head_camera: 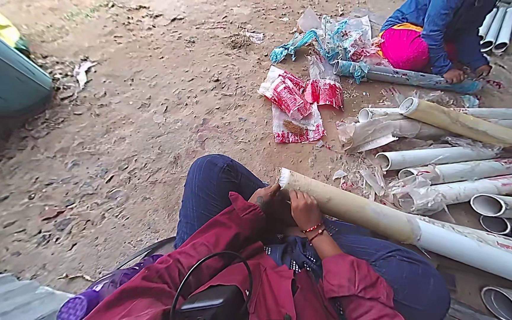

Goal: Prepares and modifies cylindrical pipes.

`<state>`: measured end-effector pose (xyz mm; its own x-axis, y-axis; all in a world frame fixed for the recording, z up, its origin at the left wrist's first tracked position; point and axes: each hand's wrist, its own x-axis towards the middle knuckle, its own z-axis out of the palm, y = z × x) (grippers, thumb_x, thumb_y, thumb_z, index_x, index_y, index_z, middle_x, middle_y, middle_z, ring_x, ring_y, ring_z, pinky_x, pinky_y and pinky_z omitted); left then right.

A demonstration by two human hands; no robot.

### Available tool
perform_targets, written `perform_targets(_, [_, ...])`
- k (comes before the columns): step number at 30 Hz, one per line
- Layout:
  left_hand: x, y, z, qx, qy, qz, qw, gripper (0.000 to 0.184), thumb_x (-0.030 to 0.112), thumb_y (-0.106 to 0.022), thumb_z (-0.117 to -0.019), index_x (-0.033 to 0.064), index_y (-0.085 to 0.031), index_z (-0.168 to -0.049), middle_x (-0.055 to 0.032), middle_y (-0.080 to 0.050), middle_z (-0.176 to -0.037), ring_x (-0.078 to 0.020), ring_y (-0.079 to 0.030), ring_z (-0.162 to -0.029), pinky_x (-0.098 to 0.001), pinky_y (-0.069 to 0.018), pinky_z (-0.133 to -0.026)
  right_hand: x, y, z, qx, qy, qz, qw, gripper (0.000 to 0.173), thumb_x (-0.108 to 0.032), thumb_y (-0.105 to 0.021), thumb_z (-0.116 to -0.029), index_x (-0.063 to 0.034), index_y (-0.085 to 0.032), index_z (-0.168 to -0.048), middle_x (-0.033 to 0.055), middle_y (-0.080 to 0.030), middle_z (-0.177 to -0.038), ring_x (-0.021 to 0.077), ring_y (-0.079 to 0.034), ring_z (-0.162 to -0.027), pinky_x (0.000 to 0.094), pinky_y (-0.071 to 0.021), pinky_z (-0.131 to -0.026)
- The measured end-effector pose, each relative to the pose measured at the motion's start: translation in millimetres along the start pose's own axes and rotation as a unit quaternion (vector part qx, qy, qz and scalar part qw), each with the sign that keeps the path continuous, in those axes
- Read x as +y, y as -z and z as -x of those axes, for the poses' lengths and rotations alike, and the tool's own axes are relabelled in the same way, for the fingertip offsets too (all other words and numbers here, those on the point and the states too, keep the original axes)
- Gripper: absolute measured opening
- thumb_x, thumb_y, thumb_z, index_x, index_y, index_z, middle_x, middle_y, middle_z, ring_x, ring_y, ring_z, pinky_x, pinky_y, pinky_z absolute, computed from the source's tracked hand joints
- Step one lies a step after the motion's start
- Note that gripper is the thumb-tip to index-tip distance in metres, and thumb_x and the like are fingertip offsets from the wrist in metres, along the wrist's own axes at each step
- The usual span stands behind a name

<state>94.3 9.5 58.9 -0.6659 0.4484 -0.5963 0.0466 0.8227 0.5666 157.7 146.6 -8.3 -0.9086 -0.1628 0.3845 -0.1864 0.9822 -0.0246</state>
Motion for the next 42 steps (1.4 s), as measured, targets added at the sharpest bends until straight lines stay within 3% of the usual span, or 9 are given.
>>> perform_targets(4, [-55.8, -23.5, -30.0, 0.082, -0.199, 0.001, 0.977, 0.037, 0.022, -0.047, -0.1092, -0.0084, -0.060, -0.126, -0.0315, -0.069, -0.111, -0.0444, -0.070, -0.102, -0.0572, -0.0550, -0.089, 0.8, -4.9, 0.3, 0.009, 0.047, 0.064, 0.997, 0.017, 0.006, -0.065, -0.0843, 0.0059, -0.076, -0.097, 0.0174, -0.070, -0.071, 0.0318, -0.072, -0.062, 0.0394, -0.0552, -0.053])
perform_targets(7, [-31.0, -10.6, -18.2, 0.003, -0.078, 0.007, 0.997, 0.040, 0.023, -0.045, -0.1113, -0.0037, -0.053, -0.139, -0.0296, -0.064, -0.128, -0.0436, -0.063, -0.121, -0.0578, -0.0472, -0.105, 1.9, -6.7, 2.5, 0.055, 0.095, 0.151, 0.982, 0.017, 0.003, -0.063, -0.0857, 0.0038, -0.077, -0.095, 0.0120, -0.064, -0.062, 0.0255, -0.065, -0.053, 0.0343, -0.0480, -0.048])
perform_targets(16, [-72.8, -53.0, -77.5, 0.046, -0.135, -0.019, 0.990, 0.043, 0.032, -0.037, -0.1110, 0.0078, -0.053, -0.143, -0.0271, -0.065, -0.126, -0.0452, -0.068, -0.111, -0.0632, -0.0525, -0.093, -0.8, -4.4, 8.8, 0.061, 0.114, 0.235, 0.963, 0.017, 0.003, -0.060, -0.0873, 0.0075, -0.075, -0.094, 0.0103, -0.061, -0.060, 0.0217, -0.062, -0.050, 0.0314, -0.0442, -0.045])
perform_targets(23, [-57.1, -39.3, -60.7, 0.011, -0.084, -0.034, 0.996, 0.043, 0.028, -0.035, -0.1126, 0.0064, -0.050, -0.146, -0.0263, -0.062, -0.135, -0.0440, -0.062, -0.123, -0.0616, -0.0470, -0.102, 14.2, 5.3, 16.8, 0.038, 0.121, 0.250, 0.960, 0.016, 0.004, -0.062, -0.0849, 0.0086, -0.074, -0.093, 0.0107, -0.062, -0.059, 0.0215, -0.062, -0.049, 0.0309, -0.0448, -0.045])
perform_targets(25, [-68.0, -48.3, -65.6, 0.072, -0.135, -0.029, 0.988, 0.041, 0.029, -0.038, -0.1104, 0.0038, -0.057, -0.136, -0.0269, -0.067, -0.121, -0.0442, -0.068, -0.110, -0.0618, -0.0529, -0.091, 22.6, 8.6, 22.1, 0.035, 0.126, 0.262, 0.956, 0.016, 0.003, -0.061, -0.0857, 0.0086, -0.074, -0.093, 0.0103, -0.061, -0.059, 0.0212, -0.062, -0.049, 0.0306, -0.0448, -0.045])
perform_targets(29, [-38.2, -19.7, -27.4, 0.044, -0.098, -0.022, 0.994, 0.039, 0.020, -0.039, -0.1112, -0.0044, -0.057, -0.136, -0.0315, -0.065, -0.125, -0.0468, -0.065, -0.117, -0.0606, -0.0480, -0.100, 38.8, 17.9, 32.2, 0.017, 0.133, 0.261, 0.956, 0.017, 0.003, -0.062, -0.0846, 0.0102, -0.074, -0.094, 0.0124, -0.062, -0.060, 0.0231, -0.063, -0.049, 0.0316, -0.0456, -0.044])
perform_targets(35, [-40.9, -26.8, -25.6, 0.096, -0.121, -0.027, 0.988, 0.043, 0.024, -0.040, -0.1105, -0.0080, -0.059, -0.132, -0.0346, -0.065, -0.124, -0.0518, -0.065, -0.115, -0.0647, -0.0474, -0.099, 60.9, 28.3, 49.6, -0.014, 0.124, 0.268, 0.955, 0.017, 0.004, -0.062, -0.0840, 0.0117, -0.073, -0.094, 0.0136, -0.063, -0.060, 0.0244, -0.064, -0.050, 0.0324, -0.0472, -0.045])
perform_targets(38, [-29.5, -19.3, -23.6, 0.046, -0.070, -0.064, 0.994, 0.047, 0.031, -0.036, -0.1133, -0.0040, -0.054, -0.139, -0.0328, -0.062, -0.129, -0.0494, -0.063, -0.119, -0.0625, -0.0469, -0.101, 71.9, 39.8, 55.9, -0.050, 0.125, 0.270, 0.953, 0.017, 0.007, -0.062, -0.0838, 0.0135, -0.073, -0.095, 0.0155, -0.064, -0.062, 0.0259, -0.066, -0.052, 0.0331, -0.0487, -0.047])
perform_targets(42, [-15.2, -13.5, -20.1, 0.008, -0.044, -0.124, 0.991, 0.037, 0.018, -0.037, -0.1124, -0.0021, -0.051, -0.140, -0.0305, -0.062, -0.131, -0.0482, -0.065, -0.116, -0.0617, -0.0497, -0.096, 86.2, 51.9, 61.8, -0.097, 0.127, 0.270, 0.950, 0.016, 0.010, -0.062, -0.0829, 0.0139, -0.072, -0.095, 0.0177, -0.066, -0.065, 0.0280, -0.068, -0.055, 0.0347, -0.0522, -0.049])
